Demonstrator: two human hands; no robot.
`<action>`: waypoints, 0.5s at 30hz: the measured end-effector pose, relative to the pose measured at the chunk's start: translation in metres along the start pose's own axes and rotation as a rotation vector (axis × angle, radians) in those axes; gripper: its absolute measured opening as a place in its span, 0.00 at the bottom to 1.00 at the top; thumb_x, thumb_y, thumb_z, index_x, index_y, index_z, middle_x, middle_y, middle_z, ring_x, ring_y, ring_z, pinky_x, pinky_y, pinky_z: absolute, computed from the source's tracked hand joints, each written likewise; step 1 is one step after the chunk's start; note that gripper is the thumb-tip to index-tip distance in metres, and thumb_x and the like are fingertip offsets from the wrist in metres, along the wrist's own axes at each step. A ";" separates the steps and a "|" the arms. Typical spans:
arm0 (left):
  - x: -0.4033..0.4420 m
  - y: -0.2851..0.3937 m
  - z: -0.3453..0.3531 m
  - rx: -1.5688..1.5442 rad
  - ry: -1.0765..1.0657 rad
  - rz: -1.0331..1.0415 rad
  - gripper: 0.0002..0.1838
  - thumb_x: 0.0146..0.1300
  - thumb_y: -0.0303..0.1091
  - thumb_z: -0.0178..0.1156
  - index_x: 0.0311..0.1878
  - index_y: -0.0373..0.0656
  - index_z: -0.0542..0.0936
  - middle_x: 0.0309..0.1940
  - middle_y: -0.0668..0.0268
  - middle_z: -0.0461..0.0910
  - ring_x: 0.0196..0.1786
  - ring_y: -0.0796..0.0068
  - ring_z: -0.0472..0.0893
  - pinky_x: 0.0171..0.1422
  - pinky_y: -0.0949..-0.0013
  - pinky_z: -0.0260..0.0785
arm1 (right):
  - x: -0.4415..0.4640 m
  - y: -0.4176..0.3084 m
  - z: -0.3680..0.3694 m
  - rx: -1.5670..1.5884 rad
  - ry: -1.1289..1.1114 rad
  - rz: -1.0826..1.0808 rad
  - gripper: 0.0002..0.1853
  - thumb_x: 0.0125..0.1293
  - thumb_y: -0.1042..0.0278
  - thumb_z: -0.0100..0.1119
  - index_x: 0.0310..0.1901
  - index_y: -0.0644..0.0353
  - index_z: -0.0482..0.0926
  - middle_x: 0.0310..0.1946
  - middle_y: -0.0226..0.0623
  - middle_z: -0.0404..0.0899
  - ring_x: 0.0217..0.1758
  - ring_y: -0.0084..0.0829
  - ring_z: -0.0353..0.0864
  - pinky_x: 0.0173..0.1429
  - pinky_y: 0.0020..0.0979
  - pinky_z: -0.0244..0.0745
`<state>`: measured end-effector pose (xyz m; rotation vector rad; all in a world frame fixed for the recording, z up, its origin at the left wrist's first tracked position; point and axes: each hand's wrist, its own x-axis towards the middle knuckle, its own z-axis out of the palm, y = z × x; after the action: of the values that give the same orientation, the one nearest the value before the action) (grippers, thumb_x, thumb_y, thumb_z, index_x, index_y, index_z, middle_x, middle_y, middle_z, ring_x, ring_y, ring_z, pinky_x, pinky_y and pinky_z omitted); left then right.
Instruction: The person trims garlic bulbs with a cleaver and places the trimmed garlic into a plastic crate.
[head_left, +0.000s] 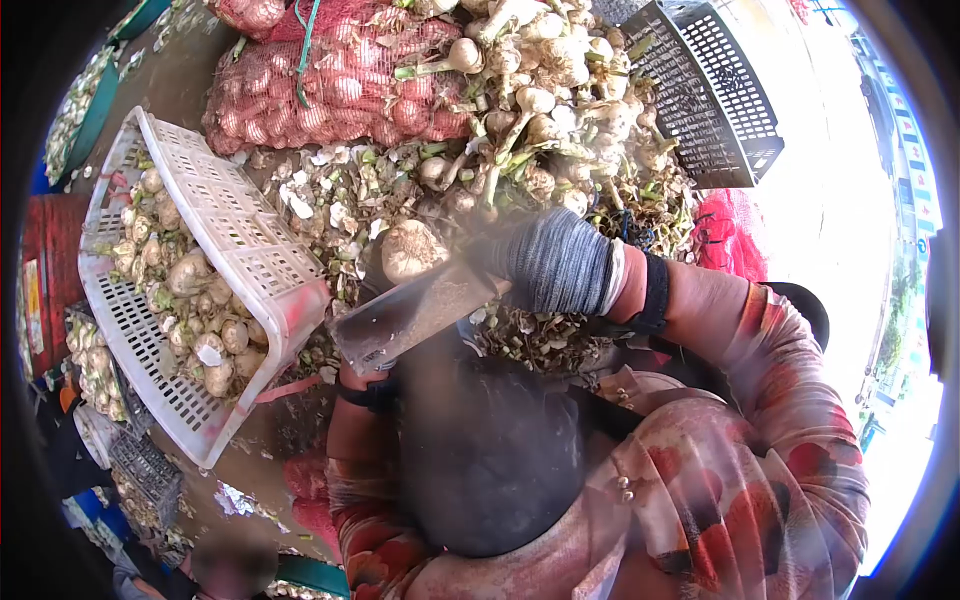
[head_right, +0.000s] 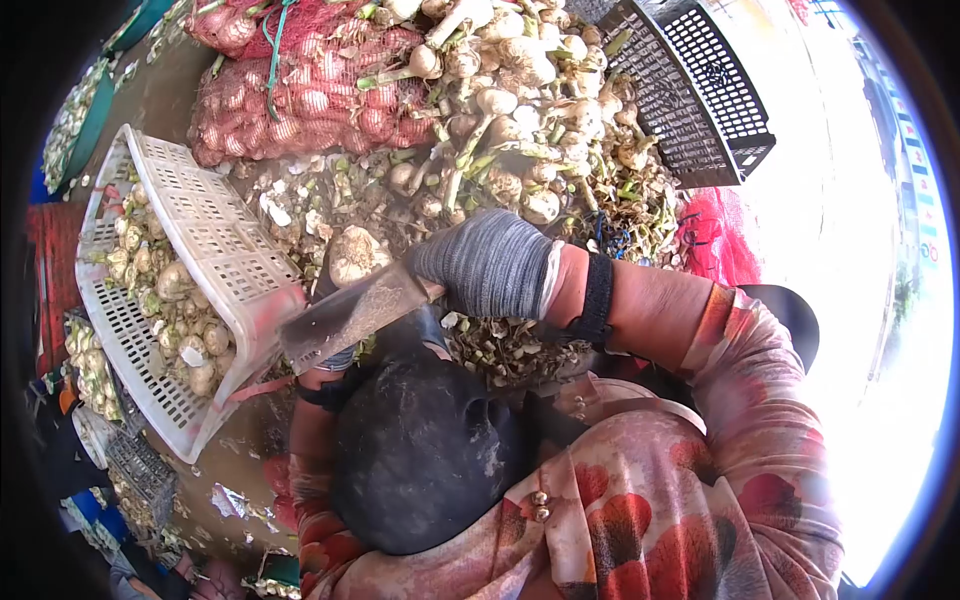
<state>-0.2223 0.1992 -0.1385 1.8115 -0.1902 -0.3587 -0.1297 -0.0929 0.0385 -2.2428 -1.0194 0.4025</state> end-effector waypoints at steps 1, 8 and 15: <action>0.002 0.014 0.001 -0.009 0.004 0.001 0.34 0.61 0.35 0.63 0.69 0.42 0.61 0.55 0.59 0.73 0.56 0.68 0.75 0.62 0.65 0.68 | -0.003 0.008 0.009 -0.099 -0.021 0.002 0.17 0.48 0.66 0.63 0.43 0.53 0.79 0.31 0.44 0.82 0.36 0.51 0.82 0.39 0.47 0.76; 0.017 0.081 0.013 -0.211 0.018 -0.020 0.38 0.55 0.31 0.67 0.68 0.40 0.61 0.55 0.59 0.72 0.57 0.68 0.74 0.63 0.67 0.67 | -0.009 0.024 0.020 -0.187 -0.023 0.002 0.15 0.50 0.66 0.61 0.41 0.56 0.75 0.25 0.46 0.79 0.33 0.52 0.82 0.34 0.49 0.75; 0.023 0.155 0.001 0.093 -0.104 0.226 0.41 0.48 0.31 0.72 0.65 0.40 0.61 0.53 0.61 0.73 0.55 0.70 0.75 0.60 0.66 0.70 | -0.026 0.088 0.020 -0.248 -0.052 0.642 0.12 0.61 0.58 0.62 0.41 0.56 0.78 0.25 0.50 0.81 0.31 0.48 0.84 0.33 0.45 0.76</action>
<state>-0.1926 0.1491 0.0074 1.8412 -0.4870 -0.2877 -0.1071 -0.1476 -0.0339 -2.7740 -0.3561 0.6315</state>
